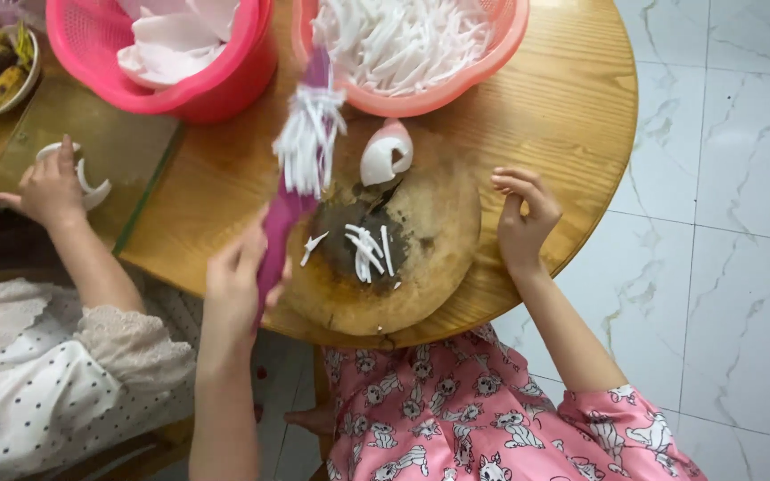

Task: Slicing coconut meat into thin strips on a wooden cutting board using a knife

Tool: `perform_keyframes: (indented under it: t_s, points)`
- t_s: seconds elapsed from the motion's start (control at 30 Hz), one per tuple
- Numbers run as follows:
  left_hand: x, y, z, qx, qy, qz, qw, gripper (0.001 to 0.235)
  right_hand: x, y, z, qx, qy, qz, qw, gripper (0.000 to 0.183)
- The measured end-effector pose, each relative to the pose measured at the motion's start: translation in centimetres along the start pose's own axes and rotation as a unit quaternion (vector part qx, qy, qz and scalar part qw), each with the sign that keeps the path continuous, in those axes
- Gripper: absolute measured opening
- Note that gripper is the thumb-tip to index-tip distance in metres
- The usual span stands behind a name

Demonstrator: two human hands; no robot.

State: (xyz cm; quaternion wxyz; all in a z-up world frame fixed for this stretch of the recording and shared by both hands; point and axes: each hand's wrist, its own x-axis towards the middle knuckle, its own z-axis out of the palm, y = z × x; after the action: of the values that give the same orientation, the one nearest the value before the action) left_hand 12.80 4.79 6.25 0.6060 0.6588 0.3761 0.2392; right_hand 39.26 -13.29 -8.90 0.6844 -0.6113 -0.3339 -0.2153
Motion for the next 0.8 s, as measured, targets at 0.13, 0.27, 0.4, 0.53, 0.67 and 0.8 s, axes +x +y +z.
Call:
perform_keyframes:
  t_s: [0.13, 0.27, 0.4, 0.53, 0.67, 0.8]
  points:
    - [7.6, 0.9, 5.6, 0.0, 0.001, 0.151, 0.989, 0.037, 0.1, -0.1, -0.3, -0.028, 0.004, -0.019, 0.999, 0.04]
    - [14.0, -1.1, 9.6, 0.439, 0.121, 0.454, 0.766, 0.034, -0.2, 0.7, -0.5, -0.029, 0.008, -0.014, 0.999, 0.04]
    - [16.6, -4.3, 10.6, 0.573, 0.213, 0.502, 0.612, 0.035, 0.0, 0.7, -0.4, -0.013, 0.009, -0.011, 1.0, 0.04]
    - [15.4, -5.0, 9.9, 0.563, 0.202, 0.49, 0.634, 0.037, -0.3, 1.1, -0.3, 0.0, 0.001, 0.0, 1.0, 0.041]
    - [14.7, -5.2, 9.0, 0.558, 0.18, 0.473, 0.657, 0.037, -0.3, 0.9, -0.5, 0.009, -0.004, 0.009, 1.0, 0.04]
    - [14.2, -4.9, 9.0, 0.567, 0.201, 0.481, 0.638, 0.038, -0.3, 1.0, -0.6, 0.015, -0.008, 0.015, 1.0, 0.04]
